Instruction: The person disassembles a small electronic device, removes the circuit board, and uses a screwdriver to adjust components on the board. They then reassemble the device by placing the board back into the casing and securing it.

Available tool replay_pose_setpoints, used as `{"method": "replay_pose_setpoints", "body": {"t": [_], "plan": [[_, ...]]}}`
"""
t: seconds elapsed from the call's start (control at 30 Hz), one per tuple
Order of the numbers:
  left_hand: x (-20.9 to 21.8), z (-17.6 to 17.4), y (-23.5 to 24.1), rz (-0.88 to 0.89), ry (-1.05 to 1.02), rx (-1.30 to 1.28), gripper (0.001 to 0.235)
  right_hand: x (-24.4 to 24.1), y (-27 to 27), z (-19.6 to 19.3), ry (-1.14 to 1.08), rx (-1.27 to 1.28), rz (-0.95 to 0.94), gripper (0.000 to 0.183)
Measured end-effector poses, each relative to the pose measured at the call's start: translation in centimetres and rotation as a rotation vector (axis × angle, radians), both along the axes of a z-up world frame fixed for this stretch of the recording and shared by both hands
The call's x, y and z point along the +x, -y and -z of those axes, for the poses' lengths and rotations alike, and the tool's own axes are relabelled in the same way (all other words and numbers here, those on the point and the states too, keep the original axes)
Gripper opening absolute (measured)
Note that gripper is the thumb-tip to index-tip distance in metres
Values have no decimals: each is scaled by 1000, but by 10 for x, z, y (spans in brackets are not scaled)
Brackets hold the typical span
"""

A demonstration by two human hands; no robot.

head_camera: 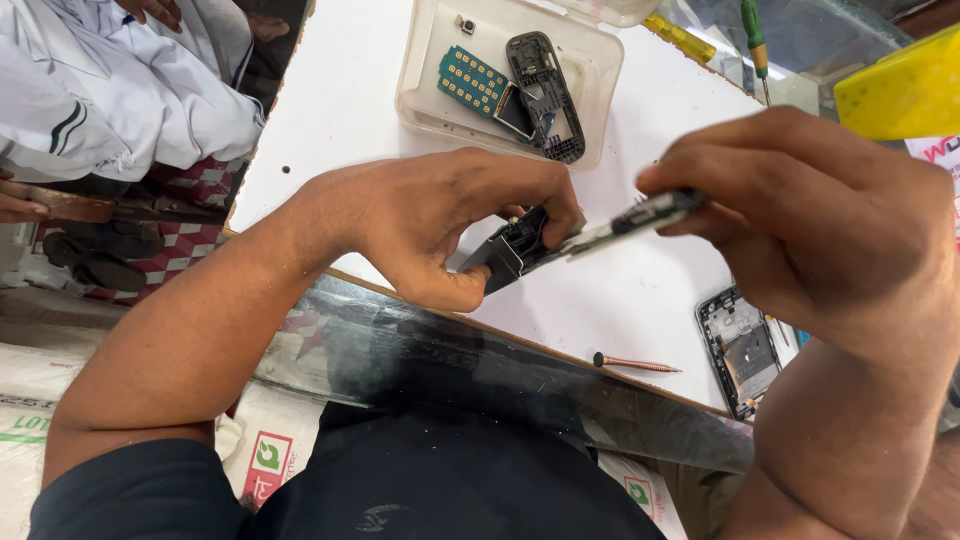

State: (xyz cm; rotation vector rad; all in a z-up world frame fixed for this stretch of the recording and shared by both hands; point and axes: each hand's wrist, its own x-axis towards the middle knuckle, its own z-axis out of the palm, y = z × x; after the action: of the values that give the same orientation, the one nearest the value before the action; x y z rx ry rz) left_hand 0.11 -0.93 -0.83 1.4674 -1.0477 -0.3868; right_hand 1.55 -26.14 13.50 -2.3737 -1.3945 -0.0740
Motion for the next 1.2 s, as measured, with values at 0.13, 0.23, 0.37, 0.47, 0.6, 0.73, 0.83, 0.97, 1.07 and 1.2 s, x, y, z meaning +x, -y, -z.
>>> {"method": "replay_pose_setpoints", "body": {"t": [0.13,0.23,0.37,0.47,0.6,0.73,0.83,0.97,1.07,1.2], "plan": [[1,3,0,-7,36,-38,49,5,-18,-3,17,-37,-31,24],[0,6,1,-53,70,-27,58,5,-26,2,10,-50,-32,27],[-1,10,8,-136,102,8,77,7,-25,10,18,-73,-15,30],[0,12,14,-113,41,-49,90,8,-22,20,-29,12,-12,32],[0,15,20,-181,76,-82,113,5,-18,36,-30,57,39,30],[1,18,19,-173,49,-52,109,2,-13,43,-59,119,70,28],[0,20,21,-180,19,-20,106,1,-11,44,-26,102,90,32],[4,24,26,-202,14,-6,106,-1,-13,47,19,98,146,35],[2,25,25,-209,-42,-27,113,-1,-13,50,3,106,170,32],[-2,24,28,-241,-113,11,123,-1,-12,54,-22,115,180,35]]}}
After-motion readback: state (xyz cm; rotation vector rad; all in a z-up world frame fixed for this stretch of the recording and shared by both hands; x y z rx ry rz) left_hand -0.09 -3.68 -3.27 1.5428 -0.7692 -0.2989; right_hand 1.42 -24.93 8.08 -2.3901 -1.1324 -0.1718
